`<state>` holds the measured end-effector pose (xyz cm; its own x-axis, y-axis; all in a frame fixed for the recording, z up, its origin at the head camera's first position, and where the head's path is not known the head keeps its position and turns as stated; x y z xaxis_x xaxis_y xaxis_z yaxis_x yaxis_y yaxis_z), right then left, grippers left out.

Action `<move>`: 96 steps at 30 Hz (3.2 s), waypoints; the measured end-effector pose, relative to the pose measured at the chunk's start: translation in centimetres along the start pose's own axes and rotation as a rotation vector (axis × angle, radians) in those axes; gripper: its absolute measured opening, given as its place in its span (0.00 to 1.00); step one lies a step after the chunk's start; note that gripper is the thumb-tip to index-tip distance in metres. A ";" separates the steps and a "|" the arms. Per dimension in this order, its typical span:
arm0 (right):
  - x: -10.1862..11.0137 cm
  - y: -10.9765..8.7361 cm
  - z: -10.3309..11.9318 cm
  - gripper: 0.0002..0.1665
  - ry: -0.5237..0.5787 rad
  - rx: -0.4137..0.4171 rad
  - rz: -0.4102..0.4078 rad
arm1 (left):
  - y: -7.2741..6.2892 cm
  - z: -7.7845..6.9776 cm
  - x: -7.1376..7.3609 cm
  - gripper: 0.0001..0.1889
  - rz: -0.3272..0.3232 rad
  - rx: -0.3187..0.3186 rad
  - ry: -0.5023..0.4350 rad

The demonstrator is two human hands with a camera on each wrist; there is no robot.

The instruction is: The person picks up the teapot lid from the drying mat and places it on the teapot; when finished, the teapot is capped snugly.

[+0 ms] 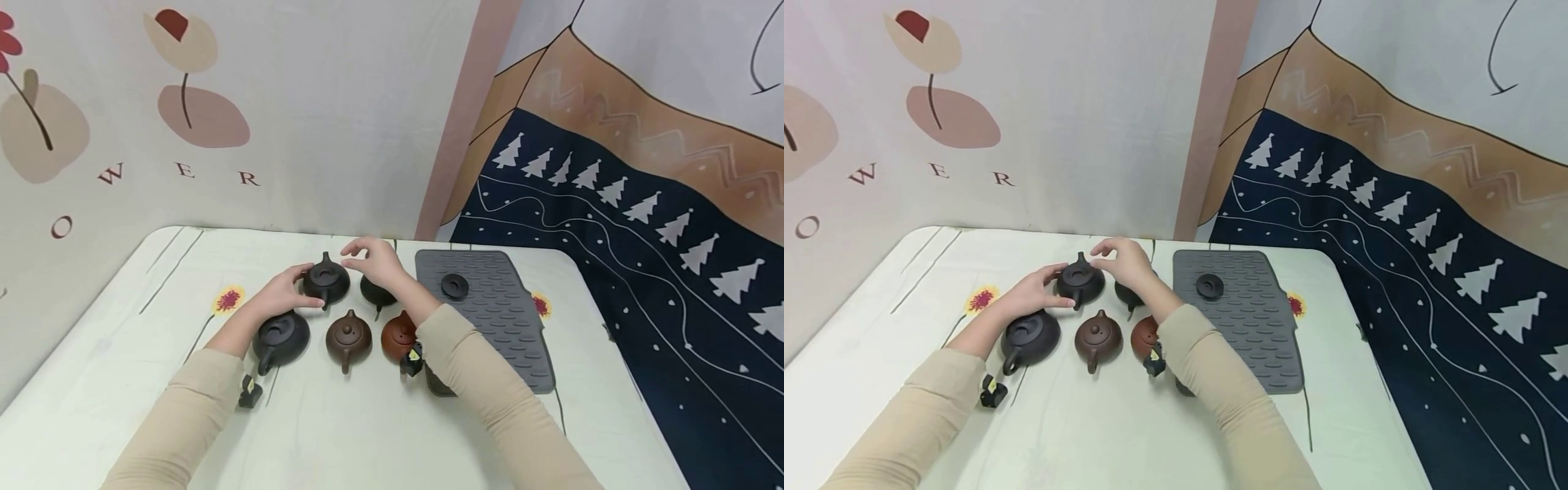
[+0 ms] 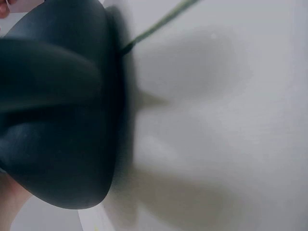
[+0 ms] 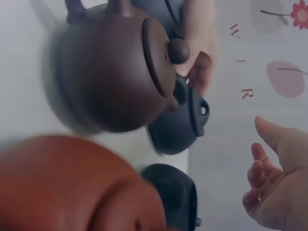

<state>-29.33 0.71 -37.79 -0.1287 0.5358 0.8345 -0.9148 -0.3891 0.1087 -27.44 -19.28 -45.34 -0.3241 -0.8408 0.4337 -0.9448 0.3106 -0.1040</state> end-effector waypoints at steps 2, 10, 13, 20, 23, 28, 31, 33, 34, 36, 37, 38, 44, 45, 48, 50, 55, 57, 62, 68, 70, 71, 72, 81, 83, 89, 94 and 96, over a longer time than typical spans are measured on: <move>0.8 -0.5 -0.3 0.11 0.010 0.027 -0.014 | 0.1 -0.1 0.0 0.54 0.000 -0.006 -0.003; 3.2 -2.5 -2.5 0.09 0.066 0.061 -0.077 | -0.1 -0.2 0.0 0.53 0.003 -0.017 -0.011; 3.9 -3.2 -3.6 0.09 0.071 0.053 -0.090 | -0.2 -0.3 0.0 0.53 0.002 -0.015 -0.012; 5.7 -4.8 -6.3 0.09 0.061 0.071 -0.155 | -0.3 -0.3 0.0 0.53 -0.003 -0.020 -0.013; 6.2 -5.4 -7.6 0.09 0.053 0.074 -0.175 | -0.3 -0.3 0.0 0.53 -0.004 -0.017 -0.012; 6.8 -6.4 -9.8 0.11 0.041 0.058 -0.192 | -0.3 -0.2 0.0 0.53 -0.004 -0.020 -0.012; 7.0 -6.9 -10.9 0.11 0.037 0.043 -0.194 | -0.3 -0.2 0.0 0.53 -0.006 -0.022 -0.009; 7.1 -7.3 -11.7 0.12 0.028 0.032 -0.189 | -0.3 -0.1 0.1 0.53 -0.008 -0.019 -0.008; 7.1 -7.4 -12.1 0.12 0.021 0.022 -0.185 | -0.2 -0.1 0.1 0.53 -0.008 -0.018 -0.005; 7.1 -7.7 -12.9 0.12 0.010 -0.002 -0.177 | -0.2 0.0 0.0 0.54 -0.008 -0.017 -0.001; 7.1 -7.9 -13.3 0.12 0.004 -0.011 -0.175 | -0.2 0.0 0.0 0.54 -0.007 -0.016 0.000; 7.1 -8.0 -13.7 0.13 -0.004 -0.020 -0.172 | -0.2 0.0 0.0 0.54 -0.007 -0.015 0.001; 7.2 -8.9 -16.0 0.13 -0.053 -0.037 -0.172 | -0.3 0.0 0.0 0.54 -0.007 -0.012 0.008; 7.2 -9.1 -16.4 0.13 -0.058 -0.032 -0.173 | -0.3 -0.1 0.0 0.54 -0.007 -0.011 0.009; 7.1 -9.5 -17.2 0.13 -0.047 -0.022 -0.176 | -0.3 -0.1 0.0 0.53 -0.006 -0.012 0.011; 7.0 -9.8 -17.6 0.13 -0.037 -0.022 -0.176 | -0.3 -0.1 0.0 0.53 -0.005 -0.011 0.009; 6.6 -10.0 -18.6 0.15 -0.047 -0.100 -0.136 | -0.3 -0.1 -0.1 0.53 -0.001 -0.007 0.002; 6.4 -10.0 -19.0 0.15 -0.059 -0.143 -0.112 | -0.3 -0.1 -0.1 0.53 0.002 -0.012 0.006; 5.6 -10.2 -19.6 0.14 -0.089 -0.181 -0.104 | -0.3 -0.3 0.1 0.54 0.008 -0.028 0.030; 5.3 -10.3 -19.6 0.12 -0.088 -0.185 -0.125 | -0.4 -1.4 0.6 0.53 -0.006 -0.044 0.058; 5.3 -10.3 -19.5 0.12 -0.092 -0.186 -0.129 | -0.5 -2.1 0.7 0.53 -0.013 -0.063 0.057; 5.3 -10.3 -19.5 0.12 -0.095 -0.189 -0.131 | -0.5 -2.4 0.7 0.53 -0.015 -0.069 0.054; 5.3 -10.3 -19.4 0.12 -0.098 -0.192 -0.134 | -0.5 -2.7 0.6 0.52 -0.016 -0.077 0.054; 5.2 -10.2 -19.3 0.12 -0.117 -0.225 -0.135 | -0.4 -5.3 -0.6 0.52 -0.012 -0.132 0.054; 5.2 -10.2 -19.2 0.12 -0.114 -0.229 -0.138 | -0.2 -5.8 -1.0 0.52 -0.007 -0.145 0.053; 5.1 -10.2 -19.2 0.11 -0.115 -0.231 -0.153 | 0.6 -6.8 -2.4 0.51 0.029 -0.178 0.059; 5.1 -10.2 -19.0 0.10 -0.117 -0.235 -0.158 | 1.5 -7.1 -3.8 0.48 0.066 -0.189 0.071; 5.1 -10.2 -19.0 0.10 -0.116 -0.234 -0.159 | 1.9 -7.2 -4.3 0.47 0.082 -0.190 0.077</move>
<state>-27.89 21.62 -44.93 0.0549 0.4818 0.8746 -0.9851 -0.1170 0.1263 -27.47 -11.89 -40.96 -0.3877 -0.7756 0.4982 -0.8874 0.4603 0.0259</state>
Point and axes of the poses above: each hand's wrist, its own y-axis towards the middle knuckle, its own x-axis out of the back of the hand, z = x × y, the point moved 5 cm from there along y, towards the middle knuckle, and after that the axes turned 15 degrees about -y, right-handed, at the moved point
